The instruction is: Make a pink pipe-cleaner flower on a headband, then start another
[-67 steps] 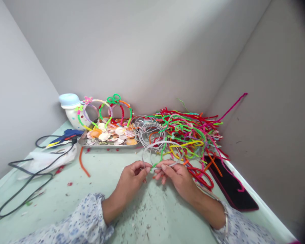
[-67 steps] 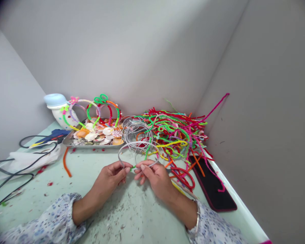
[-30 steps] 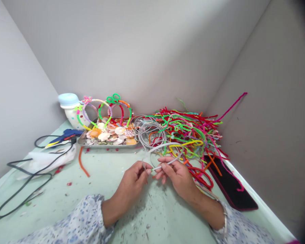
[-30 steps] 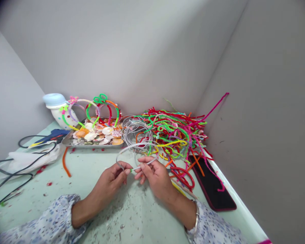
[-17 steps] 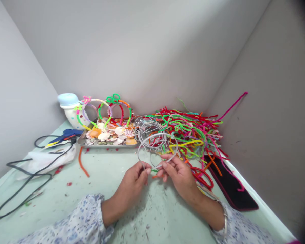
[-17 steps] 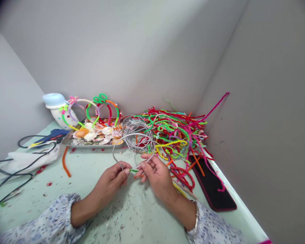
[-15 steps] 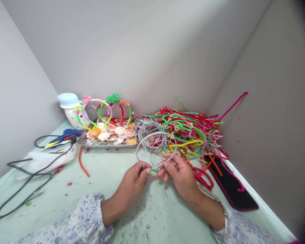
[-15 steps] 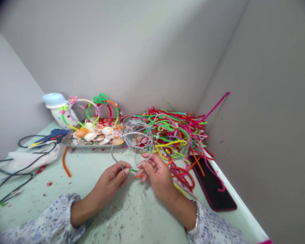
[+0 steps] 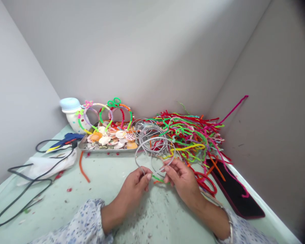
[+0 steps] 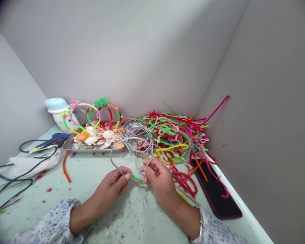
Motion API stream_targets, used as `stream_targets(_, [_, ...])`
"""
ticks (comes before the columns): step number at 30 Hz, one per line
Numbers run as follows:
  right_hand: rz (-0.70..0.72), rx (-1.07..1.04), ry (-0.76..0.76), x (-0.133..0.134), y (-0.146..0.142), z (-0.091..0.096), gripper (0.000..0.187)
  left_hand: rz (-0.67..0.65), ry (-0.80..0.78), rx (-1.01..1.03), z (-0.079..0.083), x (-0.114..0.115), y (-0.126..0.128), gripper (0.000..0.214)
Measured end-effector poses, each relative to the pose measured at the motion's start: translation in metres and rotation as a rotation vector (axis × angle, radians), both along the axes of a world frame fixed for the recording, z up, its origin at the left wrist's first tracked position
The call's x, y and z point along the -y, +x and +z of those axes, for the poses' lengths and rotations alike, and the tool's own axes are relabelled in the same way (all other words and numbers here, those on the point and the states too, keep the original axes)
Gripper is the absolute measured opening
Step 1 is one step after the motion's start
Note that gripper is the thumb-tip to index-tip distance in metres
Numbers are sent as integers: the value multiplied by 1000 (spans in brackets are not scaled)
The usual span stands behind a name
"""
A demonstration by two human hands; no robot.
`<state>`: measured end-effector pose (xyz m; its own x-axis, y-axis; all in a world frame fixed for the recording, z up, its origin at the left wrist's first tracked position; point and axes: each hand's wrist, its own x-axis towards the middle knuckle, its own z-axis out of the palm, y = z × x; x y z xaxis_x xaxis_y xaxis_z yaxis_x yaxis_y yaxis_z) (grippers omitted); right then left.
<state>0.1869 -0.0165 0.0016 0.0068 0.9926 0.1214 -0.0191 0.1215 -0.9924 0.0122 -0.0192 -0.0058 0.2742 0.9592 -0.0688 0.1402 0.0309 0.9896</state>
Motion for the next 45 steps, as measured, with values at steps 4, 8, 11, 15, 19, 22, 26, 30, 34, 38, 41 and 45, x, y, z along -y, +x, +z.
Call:
stream_targets(4, [-12, -4, -25, -1, 0, 1, 29, -2, -40, 22, 0, -1, 1, 23])
stream_targets(8, [-7, 4, -21, -2, 1, 0, 29, 4, -88, 46, -2, -3, 1, 25])
stream_targets(11, [-16, 11, 0, -2, 3, -1, 29, 2, -116, 64, -1, -4, 1, 25])
stream_targets(15, [-41, 28, 33, -3, 6, -3, 27, 35, -148, 79, 7, -6, 2, 24])
stream_targets(19, [-98, 50, 58, -4, 9, -7, 25, 89, -180, 128, 12, -11, 1, 25])
stream_targets(22, [-145, 46, 74, -5, 9, -6, 23, 111, -214, 175, 10, -14, -1, 26])
stream_targets(26, [-169, 57, 65, -6, 8, -2, 24, 125, -248, 232, 9, -17, -2, 25])
stream_targets(30, [-164, 83, 36, -7, 8, -1, 28, 138, -264, 289, 12, -18, -2, 26])
stream_targets(34, [-140, 112, 28, -8, 8, -6, 31, 130, -304, 361, 12, -19, -3, 23])
stream_targets(38, [-60, 188, 51, -8, 8, -10, 30, 120, -326, 407, 12, -19, -4, 25])
stream_targets(41, [38, 256, 65, -6, 7, -9, 30, 113, -326, 412, 10, -19, -4, 24])
stream_targets(45, [141, 370, 152, -4, 8, -7, 27, 102, -287, 415, 3, -21, -5, 21])
